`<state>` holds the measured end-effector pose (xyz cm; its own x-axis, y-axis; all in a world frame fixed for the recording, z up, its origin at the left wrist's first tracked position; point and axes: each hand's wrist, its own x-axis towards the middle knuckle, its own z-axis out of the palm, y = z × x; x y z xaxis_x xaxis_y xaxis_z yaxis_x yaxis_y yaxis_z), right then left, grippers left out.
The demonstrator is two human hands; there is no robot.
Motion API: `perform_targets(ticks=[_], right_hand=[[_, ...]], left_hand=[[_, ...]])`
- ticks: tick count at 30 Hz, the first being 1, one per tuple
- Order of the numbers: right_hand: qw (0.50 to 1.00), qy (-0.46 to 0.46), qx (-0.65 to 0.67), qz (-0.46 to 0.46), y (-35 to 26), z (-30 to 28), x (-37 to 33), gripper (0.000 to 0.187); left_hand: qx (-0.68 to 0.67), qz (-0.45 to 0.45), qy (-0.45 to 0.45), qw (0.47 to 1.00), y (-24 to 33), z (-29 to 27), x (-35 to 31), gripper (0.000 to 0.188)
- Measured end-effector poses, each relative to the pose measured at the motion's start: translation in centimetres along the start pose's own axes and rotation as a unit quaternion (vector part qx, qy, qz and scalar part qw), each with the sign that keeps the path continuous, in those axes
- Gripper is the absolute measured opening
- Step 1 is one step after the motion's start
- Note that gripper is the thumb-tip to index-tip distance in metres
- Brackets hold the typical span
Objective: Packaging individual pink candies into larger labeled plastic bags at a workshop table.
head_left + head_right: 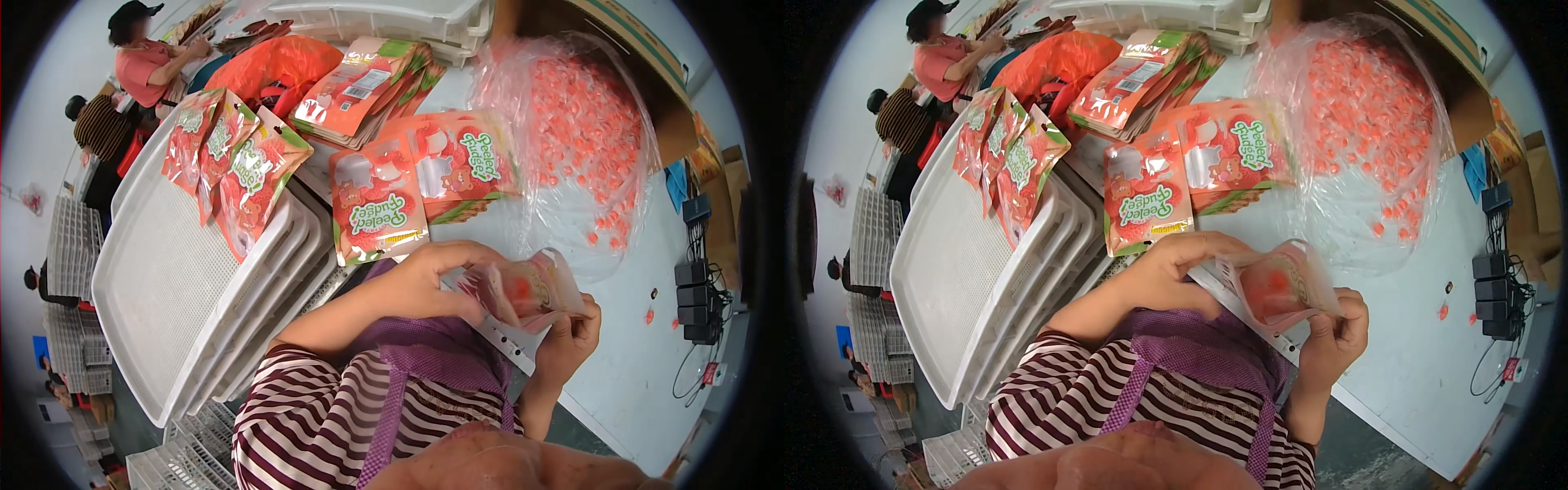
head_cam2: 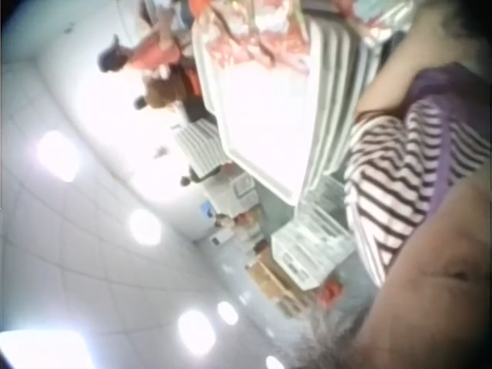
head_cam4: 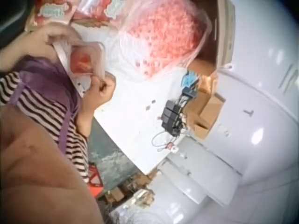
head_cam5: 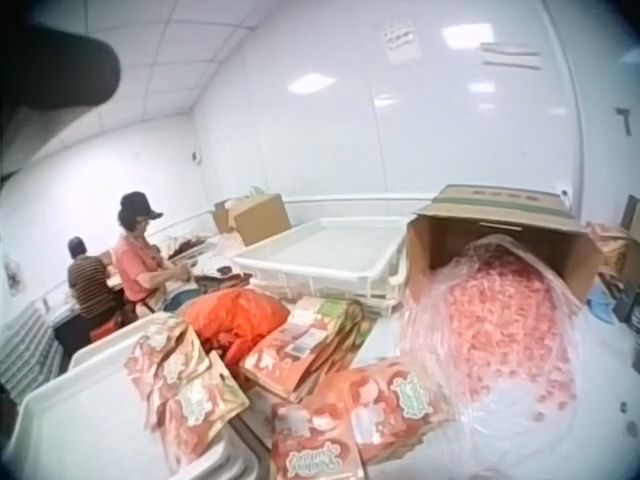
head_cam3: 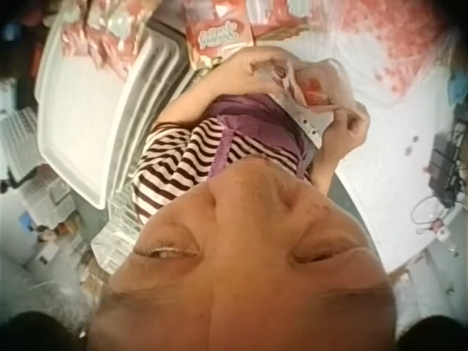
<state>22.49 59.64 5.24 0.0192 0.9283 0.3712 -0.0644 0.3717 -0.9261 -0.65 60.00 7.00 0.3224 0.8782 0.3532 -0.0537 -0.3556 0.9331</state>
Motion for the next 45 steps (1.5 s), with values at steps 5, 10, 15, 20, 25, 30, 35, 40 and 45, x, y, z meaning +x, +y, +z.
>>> perform_targets(ticks=[5, 10, 15, 20, 25, 30, 35, 40, 45], right_hand=[[0.997, -0.008, -0.056, -0.05, -1.0, 0.9, -0.3, 0.022], [0.999, 0.041, -0.031, -0.011, -1.0, 0.6, 0.0, 0.016], [0.998, 0.061, 0.006, 0.011, -0.2, 1.0, 0.2, 0.012], [0.997, 0.049, -0.045, -0.03, -1.2, 2.0, 0.2, 0.011], [0.991, -0.111, -0.073, 0.034, -1.2, 0.2, 0.8, 0.012], [0.994, -0.057, -0.095, -0.023, -1.3, 1.1, 0.5, 0.01], [0.994, -0.043, -0.084, -0.049, -0.9, 1.3, 0.2, 0.011], [0.988, -0.118, -0.104, -0.004, -1.3, 0.4, 0.8, 0.019], [0.908, -0.103, -0.354, -0.199, -5.1, 1.6, 2.5, 0.022]], left_hand=[[0.083, 0.029, 0.059, 0.994, -0.7, 0.1, -0.4, 0.018], [0.062, -0.009, 0.118, 0.991, 0.1, 0.0, -0.6, 0.012], [-0.08, -0.046, 0.115, 0.989, -0.2, 0.0, -0.5, 0.013], [0.073, 0.03, 0.084, 0.993, -0.3, 0.2, -0.4, 0.017], [0.109, 0.097, 0.075, 0.986, 0.0, 0.2, -0.2, 0.021], [0.1, -0.009, 0.031, 0.994, 0.3, 0.0, -0.3, 0.021], [0.129, 0.079, 0.049, 0.987, -0.1, -0.1, -0.5, 0.019], [0.107, 0.099, 0.071, 0.987, -0.2, 0.1, -0.5, 0.018], [0.203, 0.211, 0.035, 0.955, 0.5, 0.9, -0.3, 0.023]])
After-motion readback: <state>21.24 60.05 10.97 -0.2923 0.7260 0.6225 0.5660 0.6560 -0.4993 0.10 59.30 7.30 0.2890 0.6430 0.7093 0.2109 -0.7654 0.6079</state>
